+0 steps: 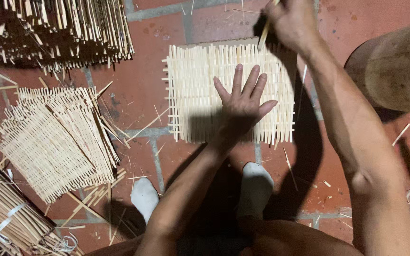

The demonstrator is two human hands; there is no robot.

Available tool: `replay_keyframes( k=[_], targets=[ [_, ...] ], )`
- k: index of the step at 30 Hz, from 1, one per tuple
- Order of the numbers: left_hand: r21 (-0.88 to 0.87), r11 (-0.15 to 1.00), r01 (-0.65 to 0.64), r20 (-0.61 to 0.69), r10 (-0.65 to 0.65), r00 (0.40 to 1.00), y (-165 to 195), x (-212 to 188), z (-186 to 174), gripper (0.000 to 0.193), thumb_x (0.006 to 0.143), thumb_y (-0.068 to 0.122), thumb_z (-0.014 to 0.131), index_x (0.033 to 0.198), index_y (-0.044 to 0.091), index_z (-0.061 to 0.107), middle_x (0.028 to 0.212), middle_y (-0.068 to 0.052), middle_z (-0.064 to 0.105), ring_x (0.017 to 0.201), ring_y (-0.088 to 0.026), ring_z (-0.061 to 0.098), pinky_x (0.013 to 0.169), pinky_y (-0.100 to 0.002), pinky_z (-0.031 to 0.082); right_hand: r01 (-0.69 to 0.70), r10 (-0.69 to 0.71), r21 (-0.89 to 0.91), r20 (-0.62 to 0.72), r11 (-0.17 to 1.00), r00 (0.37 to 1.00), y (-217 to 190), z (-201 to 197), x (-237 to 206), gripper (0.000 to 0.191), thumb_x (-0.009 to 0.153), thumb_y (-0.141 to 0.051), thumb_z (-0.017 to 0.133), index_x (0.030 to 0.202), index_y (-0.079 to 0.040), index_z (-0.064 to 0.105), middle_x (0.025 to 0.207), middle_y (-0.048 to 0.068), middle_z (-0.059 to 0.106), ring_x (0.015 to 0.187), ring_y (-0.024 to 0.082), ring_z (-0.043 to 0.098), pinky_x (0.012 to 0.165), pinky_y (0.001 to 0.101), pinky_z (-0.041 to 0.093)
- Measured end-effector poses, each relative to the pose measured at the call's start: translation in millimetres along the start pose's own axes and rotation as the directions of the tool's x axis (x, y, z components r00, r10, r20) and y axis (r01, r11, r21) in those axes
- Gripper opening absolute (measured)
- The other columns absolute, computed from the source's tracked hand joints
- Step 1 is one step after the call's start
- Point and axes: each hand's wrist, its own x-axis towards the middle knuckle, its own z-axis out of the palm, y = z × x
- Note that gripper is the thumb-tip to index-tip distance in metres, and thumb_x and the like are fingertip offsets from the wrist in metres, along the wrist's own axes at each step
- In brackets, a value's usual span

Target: The person weaves thin wooden sticks into a rectangular mat, applies glue to a cardboard backing using a roller, and adheres the woven mat to the backing. The process is repeated for multiple mats.

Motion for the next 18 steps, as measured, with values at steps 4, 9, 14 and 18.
replay_keyframes(
  k=[4, 9, 14, 18],
  targets=[
    [0.009, 1.000, 0.006, 0.010, -0.006, 1.000, -1.2, -1.9, 3.3, 0.078, 0.083, 0.060, 0.080, 0.135, 0.005, 0.066, 0.153, -0.014, 0.053, 0.147, -0.044, 0.040, 0.105, -0.093, 0.018, -0.390, 0.377, 0.054, 0.165, 0.919, 0.911, -1.2, 5.5, 1.0, 0.019, 0.103, -0.014, 0.062, 0.110, 0.004, 0.066, 0.089, 0.012, 0.068, 0.077, 0.023, 0.067, 0.069, 0.0439, 0.055],
    [0.003, 0.999, 0.039, 0.031, -0.039, 0.999, -1.5, -1.9, 10.1, 0.077, 0.086, 0.062, 0.074, 0.139, 0.007, 0.064, 0.157, -0.010, 0.047, 0.151, -0.042, 0.034, 0.108, -0.092, 0.014, 0.080, -0.081, 0.090, 0.008, 0.993, 0.997, -0.2, 5.1, -0.7, 0.020, 0.095, 0.000, 0.058, 0.109, 0.013, 0.062, 0.101, 0.019, 0.071, 0.089, 0.027, 0.071, 0.073, 0.0426, 0.057],
    [0.061, 0.996, 0.070, 0.136, -0.078, 0.988, -3.5, 4.9, 16.3, 0.078, 0.093, 0.067, 0.061, 0.148, 0.011, 0.056, 0.163, -0.006, 0.037, 0.155, -0.039, 0.023, 0.110, -0.091, 0.012, -0.293, 0.287, 0.027, 0.141, 0.956, 0.948, 4.4, -24.3, 8.6, 0.019, 0.104, -0.010, 0.058, 0.111, 0.006, 0.066, 0.098, 0.017, 0.070, 0.084, 0.024, 0.069, 0.070, 0.0398, 0.057],
    [0.162, 0.985, 0.060, 0.294, -0.106, 0.950, 3.5, 13.9, 16.6, 0.077, 0.097, 0.066, 0.053, 0.155, 0.015, 0.047, 0.167, -0.006, 0.030, 0.156, -0.038, 0.018, 0.110, -0.088, 0.011, -0.391, 0.389, 0.028, 0.053, 0.920, 0.920, 17.4, -59.7, 0.7, 0.022, 0.110, -0.016, 0.056, 0.115, 0.003, 0.066, 0.101, 0.016, 0.070, 0.085, 0.023, 0.069, 0.072, 0.0389, 0.058]
  ],
)
